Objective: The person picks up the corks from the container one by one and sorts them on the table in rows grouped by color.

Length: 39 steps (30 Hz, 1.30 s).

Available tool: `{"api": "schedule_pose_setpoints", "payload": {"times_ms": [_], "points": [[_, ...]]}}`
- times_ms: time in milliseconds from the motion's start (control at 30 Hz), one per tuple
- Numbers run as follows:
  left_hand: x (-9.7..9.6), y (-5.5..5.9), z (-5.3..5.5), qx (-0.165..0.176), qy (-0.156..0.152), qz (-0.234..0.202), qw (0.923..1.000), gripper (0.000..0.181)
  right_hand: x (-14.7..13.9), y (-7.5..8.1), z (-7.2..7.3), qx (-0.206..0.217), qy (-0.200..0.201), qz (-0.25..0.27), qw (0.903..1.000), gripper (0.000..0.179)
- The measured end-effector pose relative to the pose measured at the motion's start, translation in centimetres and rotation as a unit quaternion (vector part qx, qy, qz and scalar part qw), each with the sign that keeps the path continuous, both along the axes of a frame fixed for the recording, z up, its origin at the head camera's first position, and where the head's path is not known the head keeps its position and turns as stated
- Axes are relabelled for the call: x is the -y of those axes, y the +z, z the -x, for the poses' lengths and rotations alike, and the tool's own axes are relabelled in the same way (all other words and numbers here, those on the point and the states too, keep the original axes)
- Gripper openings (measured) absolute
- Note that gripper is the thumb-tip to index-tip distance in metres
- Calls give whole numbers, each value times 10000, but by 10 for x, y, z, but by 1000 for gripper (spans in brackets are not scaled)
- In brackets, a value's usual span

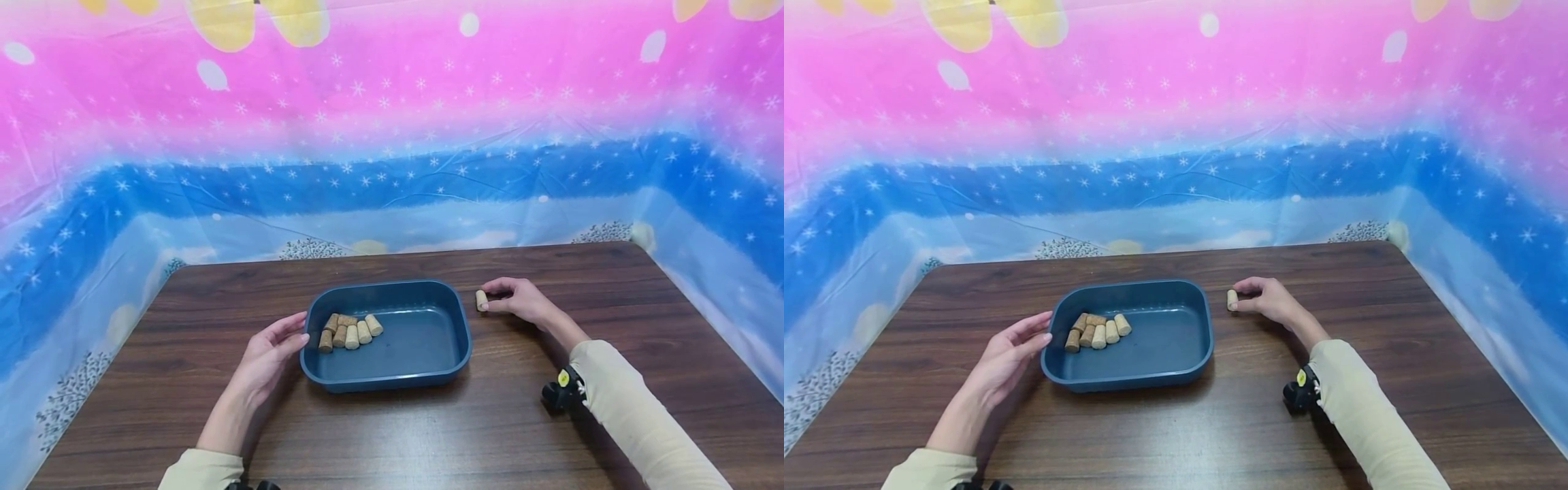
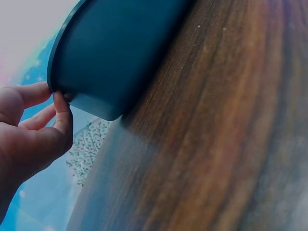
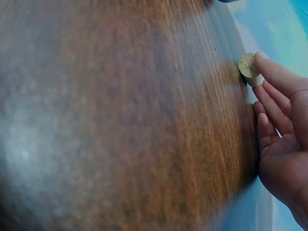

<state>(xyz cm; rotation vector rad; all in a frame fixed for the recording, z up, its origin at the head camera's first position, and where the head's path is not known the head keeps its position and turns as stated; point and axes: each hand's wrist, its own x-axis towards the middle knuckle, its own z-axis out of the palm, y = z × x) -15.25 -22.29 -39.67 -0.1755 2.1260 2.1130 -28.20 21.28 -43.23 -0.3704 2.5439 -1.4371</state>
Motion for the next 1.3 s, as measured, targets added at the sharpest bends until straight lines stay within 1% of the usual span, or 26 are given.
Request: {"api": "schedule_pose_setpoints", "payload": {"times_ms": [167, 333, 400, 500, 633, 700, 800, 933, 1100, 1200, 1300], "points": [[0, -1, 0, 12, -3, 15, 10000, 53, -2, 0, 1, 54, 11, 76, 10000, 54], [0, -1, 1, 8, 7, -17, 10000, 53, -6, 1, 3, 152, 21, 350, 9993, 57], [0, 0, 1, 6, 11, -32, 10000, 53, -7, 2, 3, 130, -35, 421, 9990, 56], [0, 0, 1, 47, 25, -30, 10000, 53, -5, 5, 3, 80, -234, 535, 9983, 54], [0, 0, 0, 118, 35, -23, 9999, 53, 5, 14, 1, -45, -547, 924, 9942, 51], [0, 0, 0, 127, 33, -29, 9999, 53, 13, 21, -1, -141, -601, 1085, 9922, 49], [1, 0, 0, 112, 34, -49, 9999, 53, 28, 32, -5, -203, -601, 1128, 9916, 48], [1, -1, 0, 95, 32, -72, 9999, 53, 48, 45, -12, -112, -503, 1160, 9919, 45], [0, -2, 1, 95, 34, -90, 9999, 52, 68, 57, -20, -124, -137, 1336, 9909, 41], [1, -2, 1, 98, 45, -105, 9999, 52, 78, 62, -22, -236, 90, 1276, 9915, 40], [1, -2, 1, 104, 51, -103, 9999, 52, 85, 67, -23, -258, 261, 1237, 9916, 39]]}}
